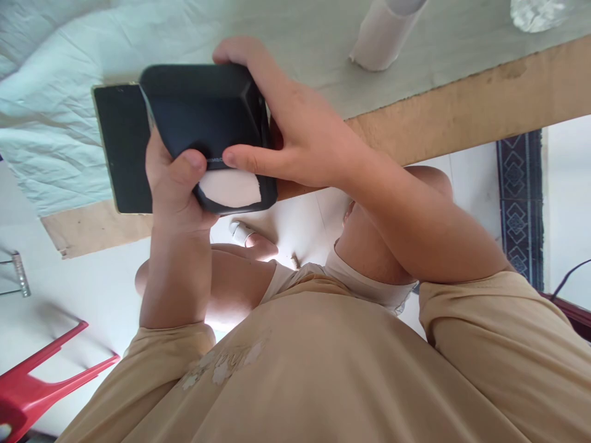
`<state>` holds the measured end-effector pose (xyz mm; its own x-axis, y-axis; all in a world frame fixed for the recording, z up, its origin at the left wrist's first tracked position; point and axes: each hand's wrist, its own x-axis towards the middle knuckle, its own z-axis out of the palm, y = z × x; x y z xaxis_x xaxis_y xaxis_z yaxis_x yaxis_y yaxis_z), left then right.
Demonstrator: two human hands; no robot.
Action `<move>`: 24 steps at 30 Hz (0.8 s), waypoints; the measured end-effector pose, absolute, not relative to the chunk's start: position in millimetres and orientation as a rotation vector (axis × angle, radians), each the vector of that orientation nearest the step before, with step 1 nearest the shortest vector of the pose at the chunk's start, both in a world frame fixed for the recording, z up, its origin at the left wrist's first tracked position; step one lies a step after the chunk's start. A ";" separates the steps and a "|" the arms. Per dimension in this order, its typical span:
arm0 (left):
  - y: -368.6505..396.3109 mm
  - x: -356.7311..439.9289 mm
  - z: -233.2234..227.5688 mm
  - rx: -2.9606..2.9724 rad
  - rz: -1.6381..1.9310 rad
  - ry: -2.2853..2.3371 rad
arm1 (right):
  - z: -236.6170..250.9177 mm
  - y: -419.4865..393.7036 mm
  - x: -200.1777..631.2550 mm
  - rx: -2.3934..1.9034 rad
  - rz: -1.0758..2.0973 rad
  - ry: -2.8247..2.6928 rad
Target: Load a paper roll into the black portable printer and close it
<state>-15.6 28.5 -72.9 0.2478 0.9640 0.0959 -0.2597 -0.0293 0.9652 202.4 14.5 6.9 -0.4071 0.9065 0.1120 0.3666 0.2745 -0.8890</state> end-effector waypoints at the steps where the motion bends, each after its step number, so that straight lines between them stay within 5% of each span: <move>1: 29.9 -15.9 -76.1 1.173 1.178 0.783 | 6.6 14.5 202.2 -1.130 1.103 -1.900; 24: 32.6 -20.2 -69.3 1.094 1.084 0.744 | -2.2 17.6 200.8 -1.034 1.131 -1.853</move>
